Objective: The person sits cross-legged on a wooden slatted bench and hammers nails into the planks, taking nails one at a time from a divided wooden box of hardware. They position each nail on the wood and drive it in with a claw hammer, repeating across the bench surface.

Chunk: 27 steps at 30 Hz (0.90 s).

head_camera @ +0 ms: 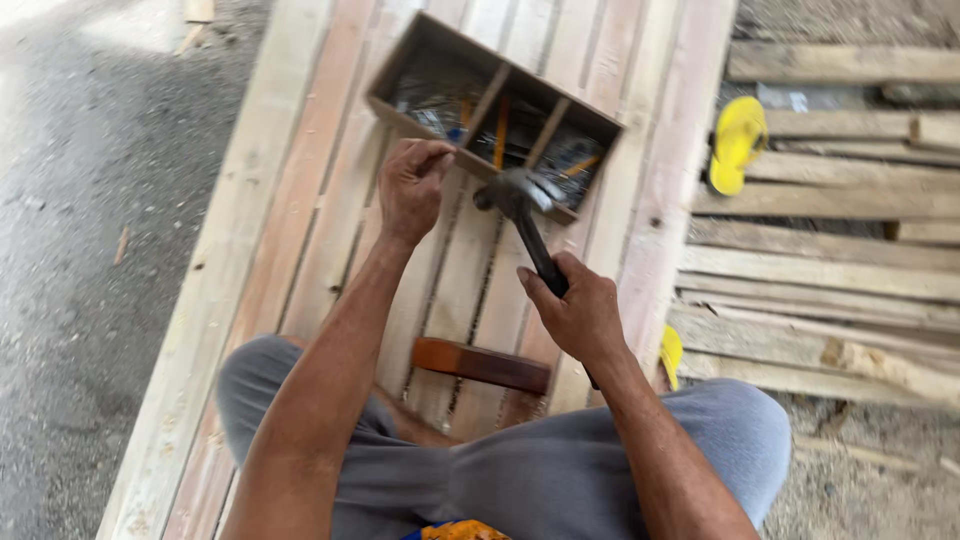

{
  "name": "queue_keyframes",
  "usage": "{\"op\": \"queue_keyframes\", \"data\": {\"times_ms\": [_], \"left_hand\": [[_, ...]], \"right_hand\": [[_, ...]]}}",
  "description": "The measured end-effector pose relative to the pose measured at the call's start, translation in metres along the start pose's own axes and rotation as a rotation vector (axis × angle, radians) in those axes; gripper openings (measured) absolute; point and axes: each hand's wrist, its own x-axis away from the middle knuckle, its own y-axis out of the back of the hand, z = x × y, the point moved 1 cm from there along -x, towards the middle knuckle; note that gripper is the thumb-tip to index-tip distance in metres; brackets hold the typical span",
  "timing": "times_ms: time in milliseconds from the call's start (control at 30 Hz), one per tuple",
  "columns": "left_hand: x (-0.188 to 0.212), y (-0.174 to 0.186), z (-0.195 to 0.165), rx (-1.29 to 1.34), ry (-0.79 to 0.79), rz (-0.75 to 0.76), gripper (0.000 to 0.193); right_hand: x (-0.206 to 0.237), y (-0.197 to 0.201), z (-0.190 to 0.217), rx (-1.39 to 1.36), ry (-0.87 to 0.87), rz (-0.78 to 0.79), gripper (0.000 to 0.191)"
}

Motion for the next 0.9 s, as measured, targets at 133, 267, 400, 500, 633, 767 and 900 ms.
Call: {"op": "queue_keyframes", "data": {"times_ms": [133,267,400,500,633,767,900], "left_hand": [[0.000,0.124,0.037,-0.257,-0.071,-0.208,0.009],[0.018,0.196,0.093,-0.197,0.210,-0.387,0.012],[0.023,0.201,0.138,-0.095,0.290,-0.409,0.008],[0.023,0.179,0.157,-0.075,0.290,-0.301,0.010],[0.027,0.156,0.162,-0.067,0.224,-0.140,0.011],[0.031,0.154,0.156,-0.306,0.206,-0.092,0.009],[0.028,0.157,0.149,-0.375,0.184,-0.103,0.007]], "right_hand": [[-0.007,-0.064,0.034,-0.048,-0.016,0.178,0.032],[-0.018,-0.122,0.068,-0.008,0.006,0.199,0.038],[-0.033,-0.158,0.095,0.078,-0.022,0.191,0.037],[-0.043,-0.173,0.104,0.111,-0.067,0.173,0.038],[-0.050,-0.182,0.103,0.145,-0.061,0.150,0.040],[-0.054,-0.187,0.098,0.141,-0.043,0.151,0.040],[-0.055,-0.186,0.103,0.138,0.032,0.136,0.039]]}}
